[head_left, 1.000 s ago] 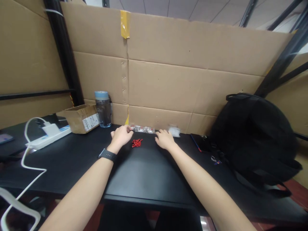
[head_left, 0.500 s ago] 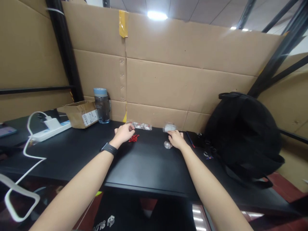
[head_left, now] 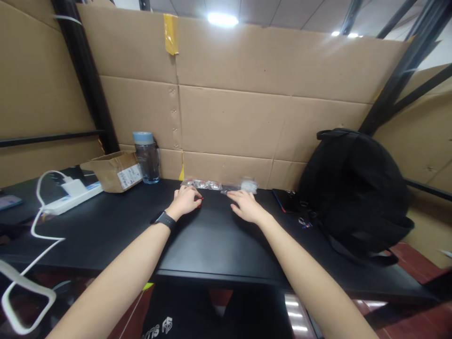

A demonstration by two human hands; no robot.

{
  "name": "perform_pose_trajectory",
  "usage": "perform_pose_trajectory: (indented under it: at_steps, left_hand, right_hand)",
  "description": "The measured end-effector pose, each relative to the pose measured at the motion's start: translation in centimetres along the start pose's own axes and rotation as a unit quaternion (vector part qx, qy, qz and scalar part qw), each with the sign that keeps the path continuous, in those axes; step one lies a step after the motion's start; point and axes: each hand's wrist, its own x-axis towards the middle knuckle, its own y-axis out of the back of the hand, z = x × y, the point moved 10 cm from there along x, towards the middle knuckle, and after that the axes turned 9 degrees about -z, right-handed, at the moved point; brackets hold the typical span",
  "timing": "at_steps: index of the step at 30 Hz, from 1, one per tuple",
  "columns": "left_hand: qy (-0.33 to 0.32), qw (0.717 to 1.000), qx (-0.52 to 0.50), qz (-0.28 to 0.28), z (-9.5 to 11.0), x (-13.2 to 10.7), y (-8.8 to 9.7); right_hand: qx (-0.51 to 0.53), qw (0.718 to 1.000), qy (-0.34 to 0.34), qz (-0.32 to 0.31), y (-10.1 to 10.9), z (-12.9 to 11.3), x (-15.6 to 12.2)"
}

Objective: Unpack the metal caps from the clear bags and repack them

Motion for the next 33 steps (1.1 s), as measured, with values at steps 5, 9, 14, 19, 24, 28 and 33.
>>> perform_pose_trajectory:
  at_steps: [5, 9, 14, 19, 24, 28, 33]
  left_hand:
    - [-0.033, 0.999, 0.007, 0.02, 1.7, -0.2, -0.1]
    - [-0.061, 0.998, 0.005, 0.034, 2.8, -0.4, 0.0]
    - [-0.064, 0.997, -0.006, 0.043, 3.3, -0.5, 0.1]
    - [-0.052, 0.994, -0.083, 0.048, 3.1, -1.0, 1.7]
    - [-0.073, 0.981, -0.165, 0.065, 3.0, -1.5, 3.6]
    - [-0.078, 0.98, -0.173, 0.064, 2.9, -1.5, 3.6]
    - [-0.079, 0.979, -0.183, 0.045, 3.3, -1.5, 3.2]
  right_hand:
    - [0.15, 0.984, 0.092, -0.04, 1.5, -1.7, -0.8]
    - [0.199, 0.98, -0.018, -0.001, 2.9, 3.6, -2.2]
    - [0.215, 0.971, -0.066, -0.086, 0.0, 6.5, -3.0]
    - [0.211, 0.97, -0.071, -0.093, -0.4, 6.4, -2.8]
    - [0.208, 0.971, -0.072, -0.091, 0.2, 6.2, -3.0]
    - [0.215, 0.97, -0.081, -0.078, 0.7, 6.4, -3.2]
    - [0.22, 0.969, -0.08, -0.073, 0.6, 6.7, -3.2]
